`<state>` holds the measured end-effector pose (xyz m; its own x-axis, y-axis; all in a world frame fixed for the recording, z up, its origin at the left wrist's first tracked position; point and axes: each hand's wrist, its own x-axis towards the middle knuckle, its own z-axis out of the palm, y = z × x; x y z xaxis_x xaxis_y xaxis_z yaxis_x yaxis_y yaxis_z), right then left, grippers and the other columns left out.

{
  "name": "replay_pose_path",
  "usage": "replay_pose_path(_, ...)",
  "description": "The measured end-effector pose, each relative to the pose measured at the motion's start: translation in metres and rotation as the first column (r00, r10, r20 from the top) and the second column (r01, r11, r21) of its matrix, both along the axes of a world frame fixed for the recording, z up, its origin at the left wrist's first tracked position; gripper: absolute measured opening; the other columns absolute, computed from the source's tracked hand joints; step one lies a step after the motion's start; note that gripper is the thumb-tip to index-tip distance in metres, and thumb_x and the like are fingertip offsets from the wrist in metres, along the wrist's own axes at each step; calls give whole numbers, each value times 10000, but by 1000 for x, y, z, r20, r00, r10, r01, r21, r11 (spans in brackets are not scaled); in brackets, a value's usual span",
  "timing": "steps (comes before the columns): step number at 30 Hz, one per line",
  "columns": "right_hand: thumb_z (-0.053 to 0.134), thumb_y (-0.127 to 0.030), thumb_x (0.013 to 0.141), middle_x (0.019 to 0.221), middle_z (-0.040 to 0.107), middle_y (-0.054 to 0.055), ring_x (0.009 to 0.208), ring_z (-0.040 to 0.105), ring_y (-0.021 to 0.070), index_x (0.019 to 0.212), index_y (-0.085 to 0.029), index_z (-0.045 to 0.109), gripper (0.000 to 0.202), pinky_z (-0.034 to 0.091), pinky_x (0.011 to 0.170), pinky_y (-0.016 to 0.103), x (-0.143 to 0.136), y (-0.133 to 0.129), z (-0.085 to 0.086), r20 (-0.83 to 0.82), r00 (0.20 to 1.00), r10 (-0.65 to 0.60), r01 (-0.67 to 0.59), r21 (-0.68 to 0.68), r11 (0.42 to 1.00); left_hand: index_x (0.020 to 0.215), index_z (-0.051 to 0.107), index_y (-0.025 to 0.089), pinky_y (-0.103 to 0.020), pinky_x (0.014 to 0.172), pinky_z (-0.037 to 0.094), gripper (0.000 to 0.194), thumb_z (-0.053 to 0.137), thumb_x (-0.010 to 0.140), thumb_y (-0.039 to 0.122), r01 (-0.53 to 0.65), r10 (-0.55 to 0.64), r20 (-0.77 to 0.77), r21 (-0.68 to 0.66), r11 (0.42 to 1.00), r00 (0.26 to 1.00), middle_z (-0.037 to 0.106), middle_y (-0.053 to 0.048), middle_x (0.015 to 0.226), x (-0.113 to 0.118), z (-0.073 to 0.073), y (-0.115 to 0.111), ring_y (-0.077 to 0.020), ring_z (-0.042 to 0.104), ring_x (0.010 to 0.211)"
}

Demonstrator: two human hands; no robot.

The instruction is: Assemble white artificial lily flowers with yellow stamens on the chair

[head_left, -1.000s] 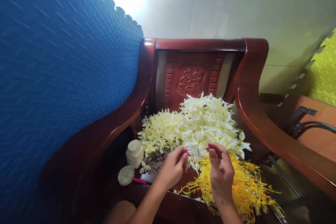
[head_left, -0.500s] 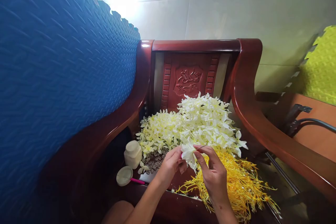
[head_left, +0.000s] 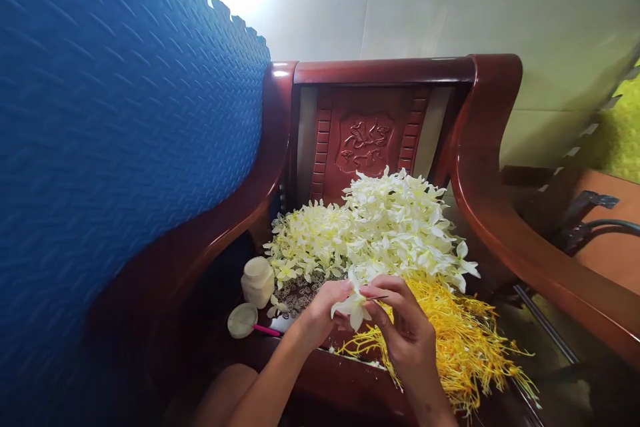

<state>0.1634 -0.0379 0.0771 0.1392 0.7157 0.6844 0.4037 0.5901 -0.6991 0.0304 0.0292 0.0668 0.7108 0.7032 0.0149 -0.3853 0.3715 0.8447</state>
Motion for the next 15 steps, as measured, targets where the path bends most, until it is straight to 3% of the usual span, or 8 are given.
replay_pose_path(5,608,-160,869,1052,562,36,1010,552,197,1071,-284,637,238,447,877,337,-4,-3,1,22,997,-73,73,24,997,679,512,136,-225,481,201,481,698,678,580,-95,95,-35,14,995,995,369,38,572,-1,-2,1,-66,301,515)
replay_pose_path(15,632,-150,851,965,564,24,936,548,187,993,-261,645,181,444,824,336,-8,-3,4,59,986,-158,151,106,983,663,522,146,-219,506,269,470,697,681,582,-121,122,-21,28,992,992,409,30,590,0,-10,2,-82,354,536)
